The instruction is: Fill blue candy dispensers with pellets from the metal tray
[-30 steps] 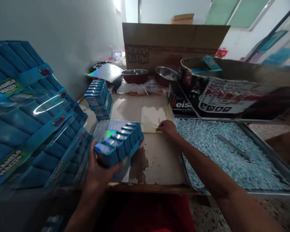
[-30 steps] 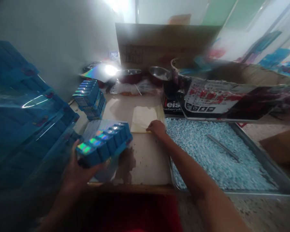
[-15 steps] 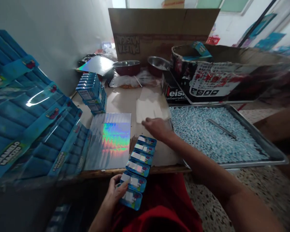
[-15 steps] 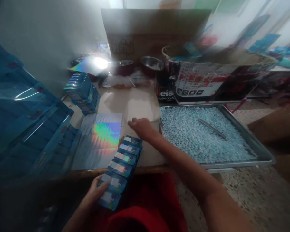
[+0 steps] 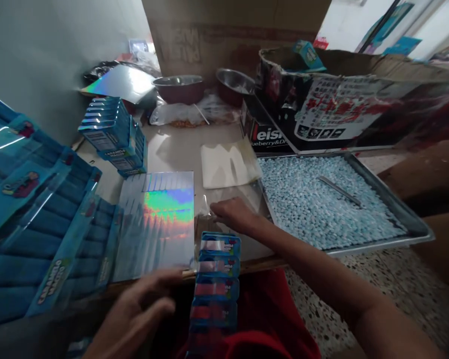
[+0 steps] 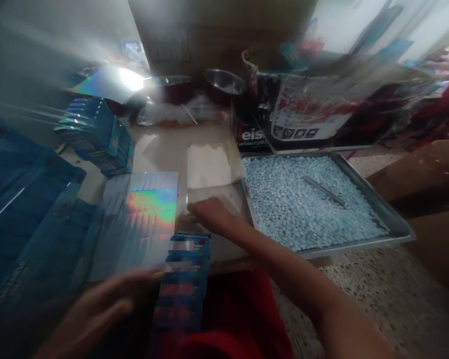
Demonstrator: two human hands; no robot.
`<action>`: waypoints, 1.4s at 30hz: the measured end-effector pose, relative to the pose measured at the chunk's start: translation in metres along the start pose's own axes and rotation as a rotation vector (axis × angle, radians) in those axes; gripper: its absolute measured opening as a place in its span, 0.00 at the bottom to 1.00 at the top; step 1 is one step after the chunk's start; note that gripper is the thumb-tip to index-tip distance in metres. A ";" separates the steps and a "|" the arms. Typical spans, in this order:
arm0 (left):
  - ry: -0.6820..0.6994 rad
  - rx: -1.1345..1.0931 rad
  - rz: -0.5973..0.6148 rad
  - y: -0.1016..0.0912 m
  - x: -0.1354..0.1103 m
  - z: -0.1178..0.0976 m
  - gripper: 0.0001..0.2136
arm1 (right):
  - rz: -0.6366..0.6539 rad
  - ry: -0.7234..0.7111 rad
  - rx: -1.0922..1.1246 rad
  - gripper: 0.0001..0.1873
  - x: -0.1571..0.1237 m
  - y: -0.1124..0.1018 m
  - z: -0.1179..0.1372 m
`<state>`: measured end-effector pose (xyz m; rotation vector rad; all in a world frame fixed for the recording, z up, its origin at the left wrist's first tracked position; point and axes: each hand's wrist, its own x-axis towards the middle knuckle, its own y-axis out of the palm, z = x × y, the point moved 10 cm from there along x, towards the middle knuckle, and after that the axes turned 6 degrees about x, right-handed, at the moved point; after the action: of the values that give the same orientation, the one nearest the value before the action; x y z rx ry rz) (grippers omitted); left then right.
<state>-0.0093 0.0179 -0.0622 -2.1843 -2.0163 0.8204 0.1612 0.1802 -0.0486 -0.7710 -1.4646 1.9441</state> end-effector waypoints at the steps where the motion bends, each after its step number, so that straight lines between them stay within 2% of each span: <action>1: 0.120 0.152 -0.143 -0.022 0.021 -0.022 0.21 | 0.003 -0.021 -0.009 0.07 0.007 0.000 0.002; 2: 0.289 0.292 -0.311 -0.040 0.039 -0.049 0.17 | 0.001 -0.044 -0.015 0.06 0.013 0.000 0.003; 3: 0.473 0.427 -0.401 -0.044 0.055 -0.075 0.14 | -0.005 -0.066 -0.018 0.06 0.018 0.000 0.006; 5: 0.747 0.677 -0.460 -0.028 0.086 -0.104 0.12 | -0.014 -0.099 -0.015 0.05 0.027 0.001 0.009; 7: 0.870 0.857 -0.404 -0.003 0.115 -0.107 0.05 | -0.021 -0.110 -0.001 0.05 0.031 0.003 0.008; 9: 0.910 0.940 -0.320 0.015 0.132 -0.099 0.06 | -0.002 -0.100 0.032 0.09 0.032 0.010 0.005; 11: 0.924 0.962 -0.281 0.025 0.135 -0.093 0.08 | 0.013 -0.072 0.081 0.17 0.030 0.016 -0.002; 13: 0.930 0.992 -0.321 0.029 0.128 -0.092 0.10 | 0.013 -0.038 0.115 0.19 0.024 0.021 -0.009; 17: 1.018 1.078 -0.405 0.045 0.103 -0.093 0.11 | 0.035 -0.012 0.049 0.07 -0.007 0.027 -0.016; 20: 1.081 1.030 -0.389 0.053 0.086 -0.087 0.07 | 0.052 0.021 -0.013 0.07 -0.043 0.028 -0.019; 23: 1.079 0.947 -0.313 0.054 0.079 -0.081 0.06 | 0.053 0.106 0.017 0.05 -0.075 0.029 -0.021; 26: 0.990 0.890 -0.268 0.048 0.083 -0.086 0.08 | 0.037 0.221 0.161 0.04 -0.092 0.028 -0.024; 29: 0.921 0.898 -0.239 0.040 0.085 -0.104 0.12 | -0.046 0.344 0.372 0.07 -0.098 0.014 -0.028; 32: 0.874 0.872 -0.207 0.031 0.073 -0.127 0.14 | -0.145 0.377 0.575 0.08 -0.104 -0.012 -0.022; 36: 0.739 0.798 -0.348 0.010 0.047 -0.146 0.10 | -0.319 0.424 0.684 0.08 -0.124 -0.051 -0.004; 39: 0.626 0.682 -0.468 -0.001 0.032 -0.142 0.05 | -0.492 0.477 0.547 0.07 -0.142 -0.069 0.013; 42: 0.602 0.548 -0.570 -0.003 0.025 -0.134 0.04 | -0.653 0.457 0.403 0.07 -0.152 -0.074 0.031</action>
<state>0.0432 0.0832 0.0449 -1.2552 -1.6881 0.4735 0.2468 0.0648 0.0459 -0.4329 -0.8572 1.3727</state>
